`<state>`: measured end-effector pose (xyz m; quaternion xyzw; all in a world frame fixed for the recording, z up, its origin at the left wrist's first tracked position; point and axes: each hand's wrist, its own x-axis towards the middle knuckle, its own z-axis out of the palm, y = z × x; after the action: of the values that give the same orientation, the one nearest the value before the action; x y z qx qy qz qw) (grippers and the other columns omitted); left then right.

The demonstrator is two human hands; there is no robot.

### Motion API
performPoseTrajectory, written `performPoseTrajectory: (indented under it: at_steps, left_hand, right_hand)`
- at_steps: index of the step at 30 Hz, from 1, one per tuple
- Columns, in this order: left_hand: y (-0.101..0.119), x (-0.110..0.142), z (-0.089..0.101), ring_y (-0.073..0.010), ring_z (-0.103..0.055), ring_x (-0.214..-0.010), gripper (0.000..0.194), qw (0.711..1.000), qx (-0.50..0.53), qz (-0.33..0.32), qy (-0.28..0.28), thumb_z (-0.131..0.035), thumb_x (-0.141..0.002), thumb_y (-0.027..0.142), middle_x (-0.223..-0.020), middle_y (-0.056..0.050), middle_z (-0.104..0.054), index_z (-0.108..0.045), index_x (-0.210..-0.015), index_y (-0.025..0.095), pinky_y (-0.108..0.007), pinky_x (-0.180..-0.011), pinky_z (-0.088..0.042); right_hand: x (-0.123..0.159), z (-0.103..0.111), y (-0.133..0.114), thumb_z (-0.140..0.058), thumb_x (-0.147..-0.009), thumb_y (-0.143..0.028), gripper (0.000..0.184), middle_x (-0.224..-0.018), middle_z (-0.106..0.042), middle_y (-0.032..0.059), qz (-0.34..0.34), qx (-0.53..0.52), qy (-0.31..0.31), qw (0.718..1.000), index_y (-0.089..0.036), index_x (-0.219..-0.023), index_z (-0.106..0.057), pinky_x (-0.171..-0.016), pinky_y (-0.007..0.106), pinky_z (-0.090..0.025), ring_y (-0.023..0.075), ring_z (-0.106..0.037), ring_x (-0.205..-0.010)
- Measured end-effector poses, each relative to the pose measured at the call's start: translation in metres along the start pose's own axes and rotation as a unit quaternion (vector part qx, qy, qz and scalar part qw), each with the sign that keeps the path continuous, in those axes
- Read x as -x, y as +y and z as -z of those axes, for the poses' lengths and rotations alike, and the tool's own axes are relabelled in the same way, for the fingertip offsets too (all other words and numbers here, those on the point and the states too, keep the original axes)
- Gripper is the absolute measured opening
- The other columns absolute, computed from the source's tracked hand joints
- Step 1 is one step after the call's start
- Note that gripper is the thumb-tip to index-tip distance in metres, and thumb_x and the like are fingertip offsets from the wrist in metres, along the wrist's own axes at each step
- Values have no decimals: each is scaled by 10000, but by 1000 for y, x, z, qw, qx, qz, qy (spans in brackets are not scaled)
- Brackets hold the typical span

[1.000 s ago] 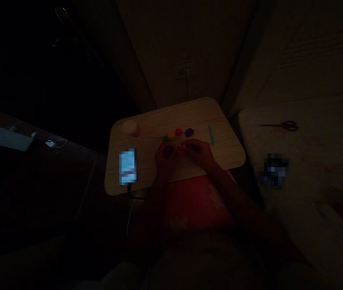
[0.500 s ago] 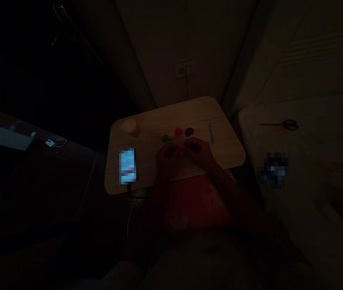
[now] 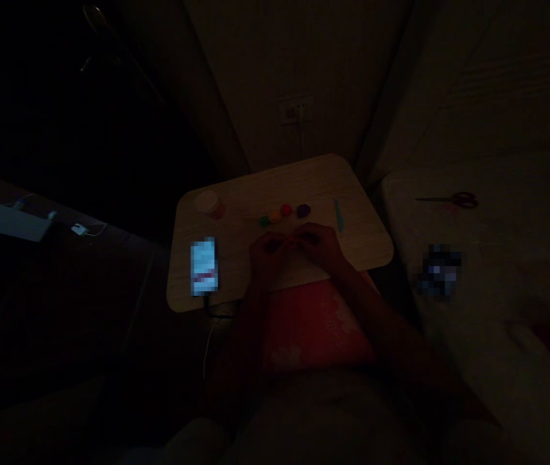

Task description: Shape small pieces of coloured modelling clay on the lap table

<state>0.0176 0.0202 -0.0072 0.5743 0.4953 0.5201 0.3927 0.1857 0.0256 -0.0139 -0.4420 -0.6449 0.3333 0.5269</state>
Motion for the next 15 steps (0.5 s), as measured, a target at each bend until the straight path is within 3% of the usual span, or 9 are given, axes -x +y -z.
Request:
performPoseTrajectory:
  at_steps: [4,9,15]
  left_hand:
    - [2,0,-1,-184,-702,-749,227,1000,17,14,0,-802,-749,384,-796,-42,-740,-727,-806,177,-305,-722,-575]
    - [5,-2,1,-195,-706,-857,231,999,40,-1,26,-726,-829,413,-901,-58,-753,-723,-885,190,-329,-819,-578]
    - [5,-2,2,-192,-712,-852,220,999,41,-6,9,-768,-789,383,-894,-53,-752,-722,-877,187,-328,-815,-582]
  right_hand:
    - [0,-1,-4,-731,-825,-338,144,-844,-773,55,-18,-16,5,1000,-202,-861,-762,-718,307,-567,195,-718,-774]
    - [0,-1,-1,-762,-797,-403,217,-848,-775,51,-71,-61,55,994,-198,-863,-738,-702,305,-575,196,-720,-766]
    - [0,-1,6,-782,-769,-384,221,-873,-773,48,-89,-94,68,989,-203,-882,-722,-704,302,-579,193,-725,-784]
